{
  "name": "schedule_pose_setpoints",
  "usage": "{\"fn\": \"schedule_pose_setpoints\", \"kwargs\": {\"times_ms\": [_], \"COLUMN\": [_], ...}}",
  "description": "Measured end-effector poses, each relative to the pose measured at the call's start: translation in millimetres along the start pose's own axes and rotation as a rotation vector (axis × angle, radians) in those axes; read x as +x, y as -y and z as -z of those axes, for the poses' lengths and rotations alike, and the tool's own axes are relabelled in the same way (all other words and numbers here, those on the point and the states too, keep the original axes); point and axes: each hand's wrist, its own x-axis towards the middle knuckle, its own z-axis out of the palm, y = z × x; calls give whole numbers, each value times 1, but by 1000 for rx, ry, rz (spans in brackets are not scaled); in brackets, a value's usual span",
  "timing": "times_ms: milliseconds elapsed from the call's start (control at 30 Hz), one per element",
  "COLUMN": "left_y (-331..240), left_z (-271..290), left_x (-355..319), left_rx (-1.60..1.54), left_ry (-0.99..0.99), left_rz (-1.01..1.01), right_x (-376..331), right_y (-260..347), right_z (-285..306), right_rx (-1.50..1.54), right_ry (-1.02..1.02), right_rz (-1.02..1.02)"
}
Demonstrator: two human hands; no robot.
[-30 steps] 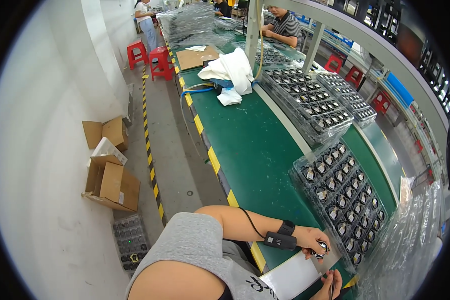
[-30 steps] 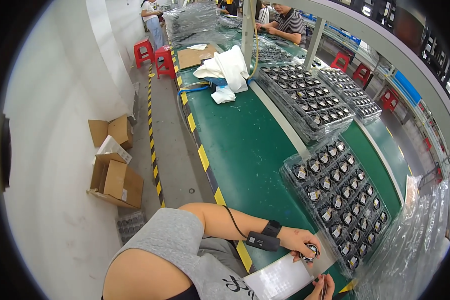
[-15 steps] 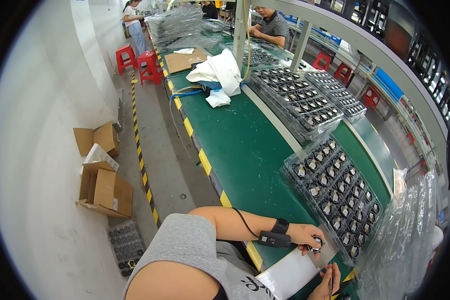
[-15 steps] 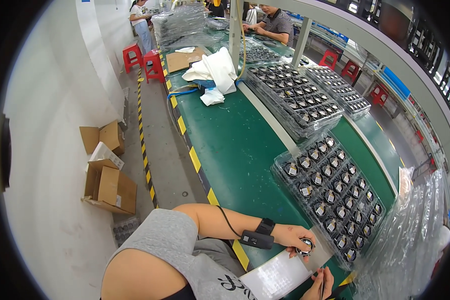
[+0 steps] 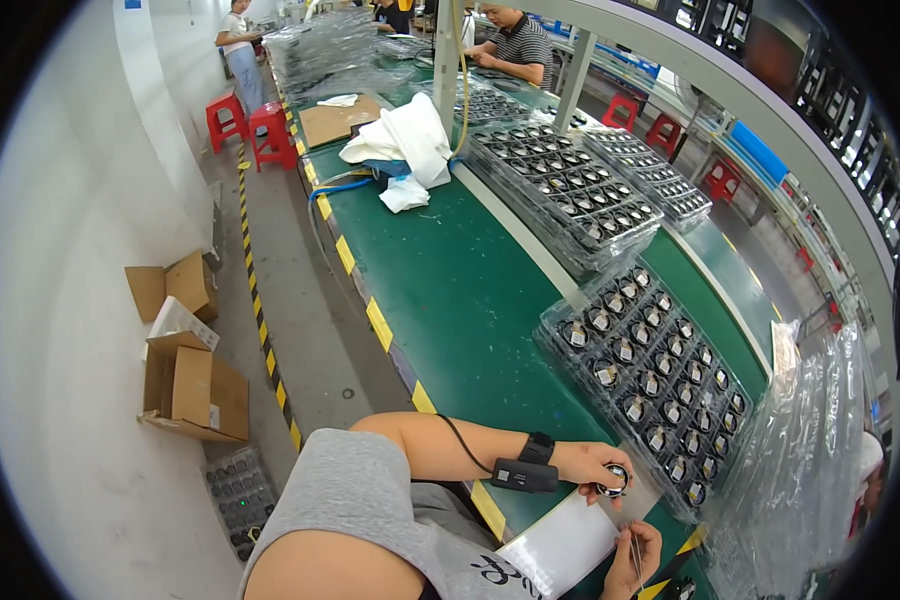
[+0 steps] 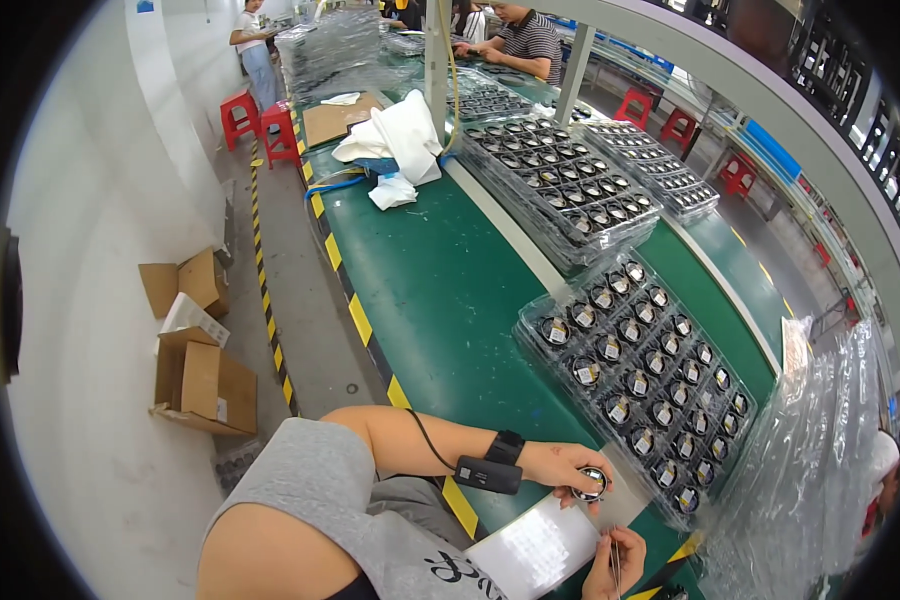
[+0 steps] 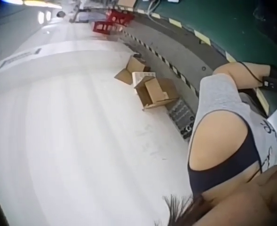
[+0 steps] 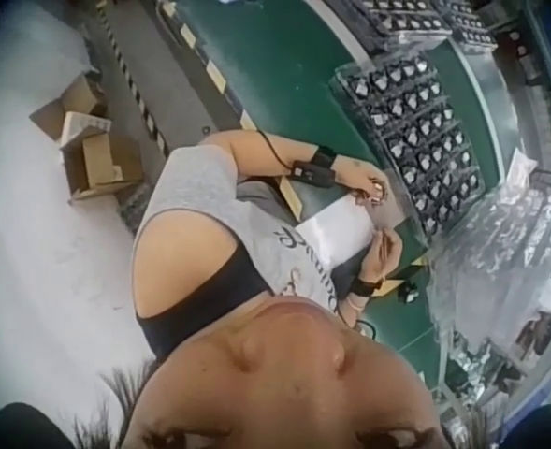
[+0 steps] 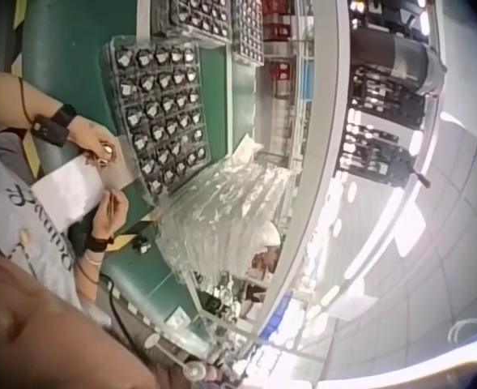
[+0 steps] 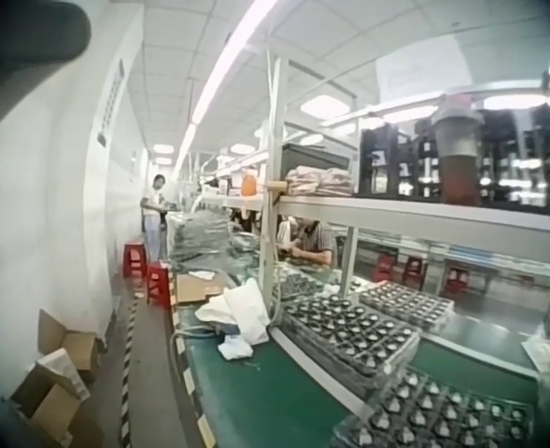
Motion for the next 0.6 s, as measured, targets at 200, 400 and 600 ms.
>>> {"fn": "schedule_pose_setpoints", "kwargs": {"times_ms": [200, 400, 600], "left_y": [-1, -2, 0], "left_z": [-4, -3, -2], "left_x": [-4, -3, -2], "left_rx": [-15, -15, 13], "left_ry": [-11, 4, 52], "left_rz": [-18, 14, -17], "right_x": [8, 11, 11], "right_y": [31, 37, 37], "right_z": [0, -2, 1], "right_rx": [-261, -368, -305], "right_ry": [96, 149, 113], "right_rz": [261, 332, 273]}}
